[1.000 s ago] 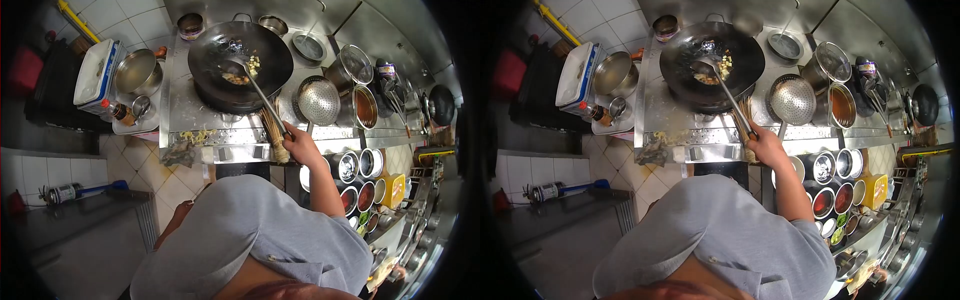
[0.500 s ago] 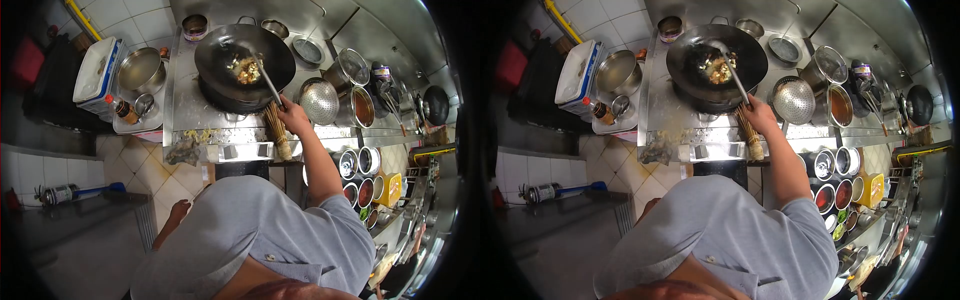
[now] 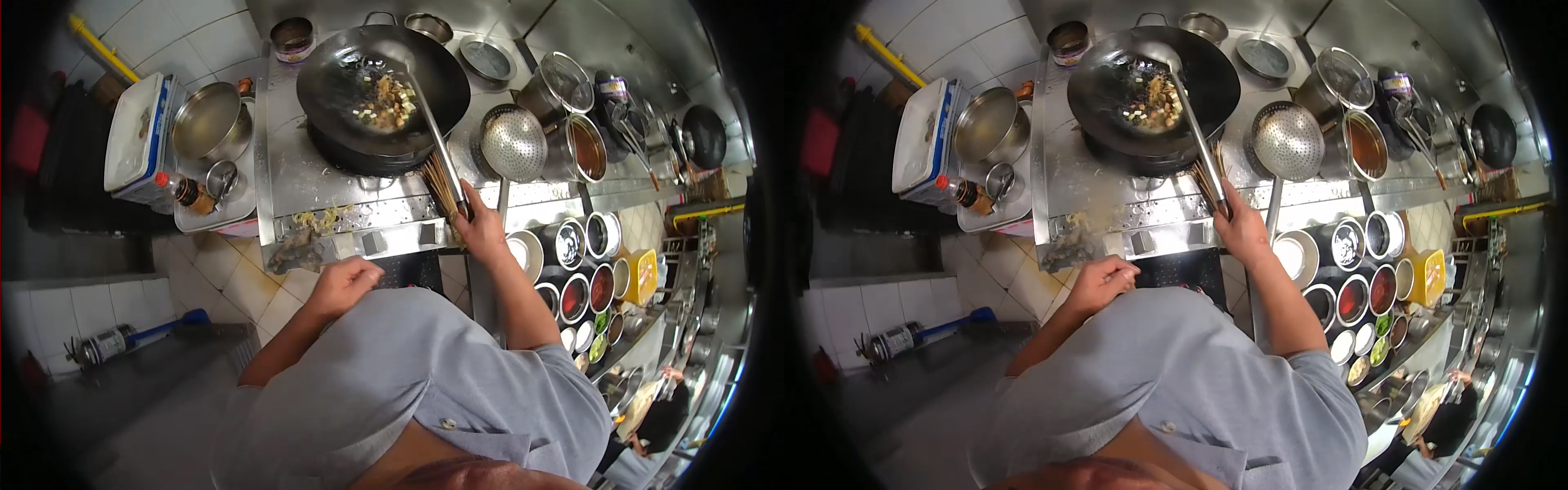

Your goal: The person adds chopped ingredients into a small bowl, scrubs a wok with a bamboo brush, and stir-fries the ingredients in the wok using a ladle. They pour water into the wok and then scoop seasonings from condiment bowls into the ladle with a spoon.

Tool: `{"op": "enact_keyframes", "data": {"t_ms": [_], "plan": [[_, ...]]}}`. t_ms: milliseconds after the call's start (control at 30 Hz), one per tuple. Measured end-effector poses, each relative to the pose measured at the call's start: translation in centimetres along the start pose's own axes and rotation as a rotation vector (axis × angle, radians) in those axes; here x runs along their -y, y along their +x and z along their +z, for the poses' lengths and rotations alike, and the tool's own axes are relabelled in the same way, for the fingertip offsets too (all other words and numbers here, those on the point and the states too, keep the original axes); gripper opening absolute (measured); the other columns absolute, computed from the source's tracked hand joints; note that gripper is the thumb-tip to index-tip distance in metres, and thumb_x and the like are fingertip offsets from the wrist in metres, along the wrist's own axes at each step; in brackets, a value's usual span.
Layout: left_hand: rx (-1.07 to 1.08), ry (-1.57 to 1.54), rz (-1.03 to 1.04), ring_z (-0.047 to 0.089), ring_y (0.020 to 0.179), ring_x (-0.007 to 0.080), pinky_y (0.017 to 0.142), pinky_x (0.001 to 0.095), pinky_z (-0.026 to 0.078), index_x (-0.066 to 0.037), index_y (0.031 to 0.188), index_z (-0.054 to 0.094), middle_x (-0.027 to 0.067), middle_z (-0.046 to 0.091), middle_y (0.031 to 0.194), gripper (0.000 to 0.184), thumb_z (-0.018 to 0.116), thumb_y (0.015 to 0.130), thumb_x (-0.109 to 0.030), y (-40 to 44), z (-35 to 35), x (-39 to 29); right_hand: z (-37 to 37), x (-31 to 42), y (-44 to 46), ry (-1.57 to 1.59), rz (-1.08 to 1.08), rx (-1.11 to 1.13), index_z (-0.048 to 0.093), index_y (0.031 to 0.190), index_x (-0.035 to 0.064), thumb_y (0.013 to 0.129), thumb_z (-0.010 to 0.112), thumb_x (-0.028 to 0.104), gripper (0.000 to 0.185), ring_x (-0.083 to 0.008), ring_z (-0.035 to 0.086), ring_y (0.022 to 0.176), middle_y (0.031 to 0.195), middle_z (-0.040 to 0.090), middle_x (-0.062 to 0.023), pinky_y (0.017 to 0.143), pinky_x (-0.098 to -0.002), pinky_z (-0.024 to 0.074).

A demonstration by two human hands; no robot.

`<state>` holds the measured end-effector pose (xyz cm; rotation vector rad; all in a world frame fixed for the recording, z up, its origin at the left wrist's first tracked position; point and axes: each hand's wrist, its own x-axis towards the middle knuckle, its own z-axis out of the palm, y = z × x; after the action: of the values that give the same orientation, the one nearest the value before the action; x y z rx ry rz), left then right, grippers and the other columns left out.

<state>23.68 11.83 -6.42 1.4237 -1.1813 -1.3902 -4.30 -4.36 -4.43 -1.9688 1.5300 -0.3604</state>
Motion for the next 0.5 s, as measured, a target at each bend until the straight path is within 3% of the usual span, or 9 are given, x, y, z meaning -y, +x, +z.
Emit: {"op": "enact_keyframes", "data": {"t_ms": [67,100,167,200,233,267,333,400,500], "plan": [[0.188,0.062,0.161,0.064,0.075,0.0123,0.067,0.0277,0.05,0.0,0.097,0.071,0.0078,0.069,0.083,0.017,0.066,0.096,-0.016,0.8,0.5,-2.4,1.3,0.3,-0.8,0.223,0.106,0.046,0.034,0.154,0.0143,0.088,0.064,0.008,0.073,-0.0234,0.069,0.09,0.109,0.07,-0.0152,0.085,-0.0362,0.0522],[0.277,0.078,0.189,0.066,0.076,0.0154,0.071,0.0288,0.051,0.001,0.093,0.07,0.0088,0.069,0.087,0.014,0.064,0.095,-0.011,1.3,0.8,-3.8,2.3,1.0,-0.1,0.462,0.001,0.048,0.03,0.155,0.0116,0.087,0.065,0.008,0.076,-0.0252,0.068,0.099,0.113,0.068,-0.0154,0.089,-0.0381,0.0511],[0.426,0.121,0.25,0.066,0.076,0.0175,0.07,0.0299,0.051,0.001,0.091,0.07,0.0094,0.069,0.086,0.012,0.065,0.094,-0.01,1.8,2.0,-6.1,3.6,3.4,2.0,0.192,-0.036,-0.059,0.034,0.147,0.0017,0.088,0.066,0.013,0.067,-0.0448,0.064,0.105,0.113,0.064,-0.0315,0.091,-0.0473,0.0507],[0.516,0.159,0.355,0.066,0.075,0.0196,0.07,0.031,0.052,0.001,0.09,0.07,0.0099,0.069,0.085,0.011,0.066,0.093,-0.009,2.2,2.8,-7.1,6.3,2.3,4.4,0.186,0.023,-0.087,0.041,0.138,-0.0003,0.09,0.063,0.016,0.055,-0.0501,0.062,0.103,0.109,0.063,-0.0349,0.088,-0.0516,0.05],[0.563,0.17,0.422,0.066,0.076,0.0233,0.07,0.0324,0.052,0.0,0.089,0.07,0.0117,0.069,0.086,0.009,0.068,0.09,-0.008,2.3,3.6,-7.8,5.3,4.0,5.0,0.156,0.117,-0.009,0.047,0.128,-0.0013,0.092,0.06,0.016,0.042,-0.0515,0.062,0.097,0.1,0.066,-0.0315,0.085,-0.0541,0.049],[0.629,0.171,0.414,0.066,0.076,0.0233,0.07,0.0324,0.052,0.0,0.089,0.07,0.0117,0.069,0.086,0.009,0.068,0.09,-0.008,1.9,4.3,-8.6,6.1,3.1,5.4,0.178,-0.041,-0.122,0.052,0.119,-0.0025,0.092,0.059,0.015,0.033,-0.0467,0.067,0.084,0.091,0.068,-0.0273,0.074,-0.0526,0.0525],[0.614,0.241,0.501,0.066,0.073,0.0248,0.066,0.0325,0.052,0.001,0.09,0.07,0.0118,0.067,0.084,0.009,0.069,0.089,-0.008,1.9,6.0,-9.8,3.7,3.8,3.1,0.515,0.121,0.056,0.055,0.108,-0.0035,0.092,0.061,0.016,0.026,-0.022,0.063,0.054,0.075,0.065,-0.0157,0.047,-0.04,0.05],[0.619,0.192,0.487,0.067,0.076,0.0222,0.07,0.0317,0.053,0.002,0.094,0.069,0.0126,0.068,0.085,0.009,0.068,0.088,-0.004,1.6,7.1,-9.1,0.1,3.1,-1.6,0.778,0.199,0.141,0.055,0.107,-0.0037,0.092,0.061,0.015,0.025,-0.018,0.056,0.046,0.057,0.054,-0.0062,0.043,-0.0349,0.0454],[0.64,0.067,0.362,0.067,0.081,0.0198,0.074,0.0308,0.052,0.003,0.097,0.069,0.0118,0.068,0.087,0.01,0.066,0.09,-0.005,0.8,8.3,-6.4,-3.2,-2.5,-11.6,0.989,0.225,0.014,0.055,0.122,-0.0031,0.093,0.058,0.011,0.031,-0.0108,0.051,0.046,0.061,0.053,-0.0015,0.043,-0.0279,0.0406]]}}
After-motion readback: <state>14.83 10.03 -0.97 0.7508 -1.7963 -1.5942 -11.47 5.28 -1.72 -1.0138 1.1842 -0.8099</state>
